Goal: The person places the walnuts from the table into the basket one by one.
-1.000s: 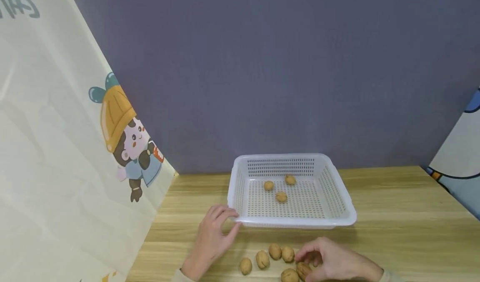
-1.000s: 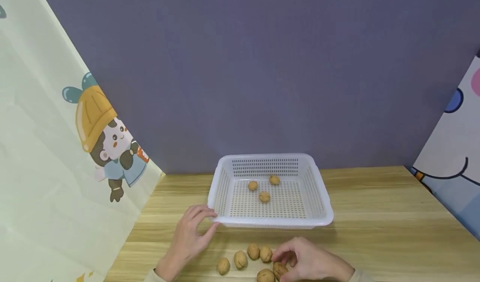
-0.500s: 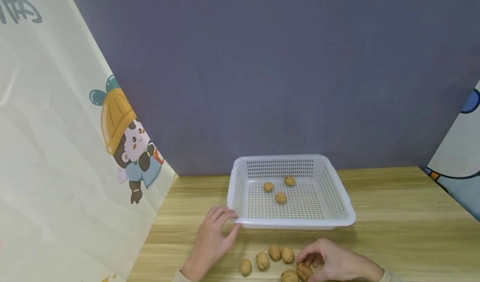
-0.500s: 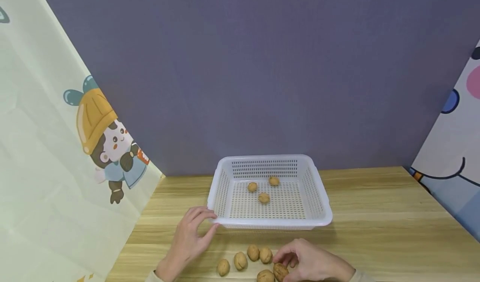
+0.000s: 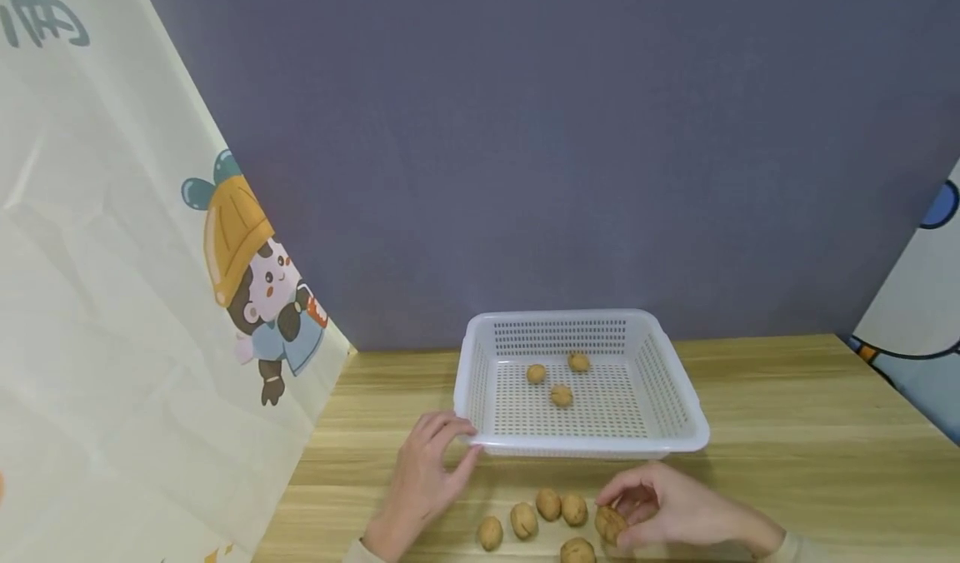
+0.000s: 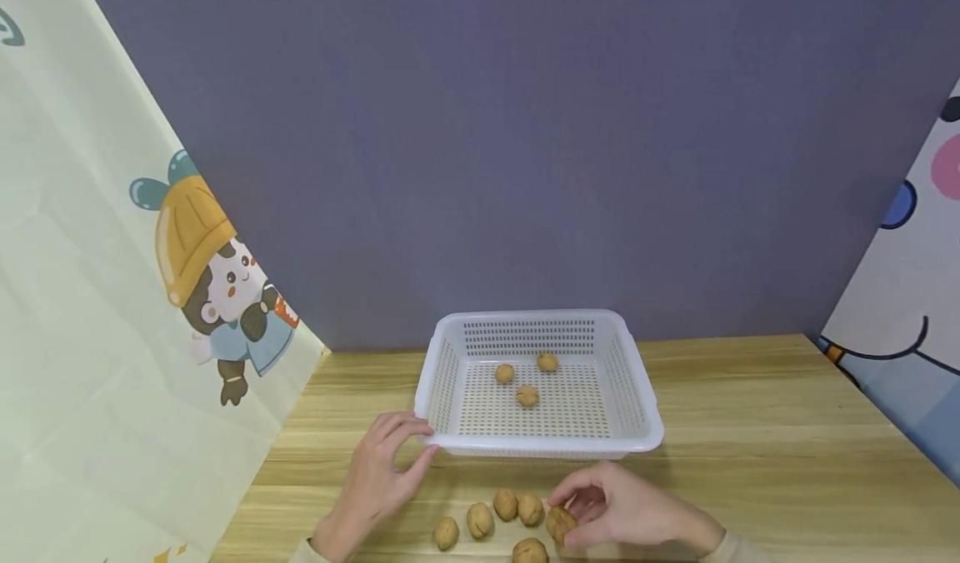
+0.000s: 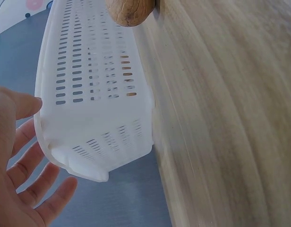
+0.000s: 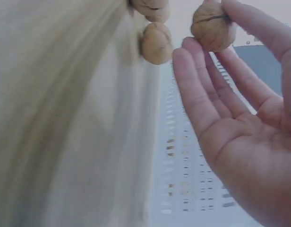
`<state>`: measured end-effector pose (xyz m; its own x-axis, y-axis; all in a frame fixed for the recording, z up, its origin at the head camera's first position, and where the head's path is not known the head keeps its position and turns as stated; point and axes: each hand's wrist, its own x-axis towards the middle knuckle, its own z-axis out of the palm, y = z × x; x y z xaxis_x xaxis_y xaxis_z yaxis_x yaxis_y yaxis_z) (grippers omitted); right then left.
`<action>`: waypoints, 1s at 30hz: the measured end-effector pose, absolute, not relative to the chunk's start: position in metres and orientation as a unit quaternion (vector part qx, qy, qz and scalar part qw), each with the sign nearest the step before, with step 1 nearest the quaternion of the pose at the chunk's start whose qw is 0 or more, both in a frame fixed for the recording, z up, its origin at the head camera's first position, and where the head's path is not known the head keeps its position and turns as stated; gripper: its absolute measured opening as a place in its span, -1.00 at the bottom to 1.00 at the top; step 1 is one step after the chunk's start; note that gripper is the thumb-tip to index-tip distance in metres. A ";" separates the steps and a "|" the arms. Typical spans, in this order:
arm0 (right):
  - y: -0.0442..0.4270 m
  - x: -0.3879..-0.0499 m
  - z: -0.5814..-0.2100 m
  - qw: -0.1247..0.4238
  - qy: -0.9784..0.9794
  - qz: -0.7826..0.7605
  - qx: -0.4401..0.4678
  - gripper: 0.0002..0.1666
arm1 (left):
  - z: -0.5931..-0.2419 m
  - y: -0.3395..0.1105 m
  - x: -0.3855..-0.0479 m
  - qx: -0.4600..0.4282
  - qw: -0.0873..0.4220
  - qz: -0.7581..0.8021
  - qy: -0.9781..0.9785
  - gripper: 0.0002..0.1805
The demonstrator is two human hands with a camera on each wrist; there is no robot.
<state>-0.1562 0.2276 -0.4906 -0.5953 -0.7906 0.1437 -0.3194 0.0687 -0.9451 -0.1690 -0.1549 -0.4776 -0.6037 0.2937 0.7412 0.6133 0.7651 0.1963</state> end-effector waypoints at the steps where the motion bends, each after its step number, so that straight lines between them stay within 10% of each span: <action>1: 0.228 -0.157 -0.487 0.214 0.697 -0.558 -0.395 -0.55 | -0.477 -0.155 -0.169 -0.261 0.361 -0.222 -0.867 -0.69; 30: 0.222 -0.227 -0.343 0.191 0.774 -0.524 -0.300 -0.38 | -0.479 -0.156 -0.170 -0.261 0.362 -0.223 -0.867 -0.71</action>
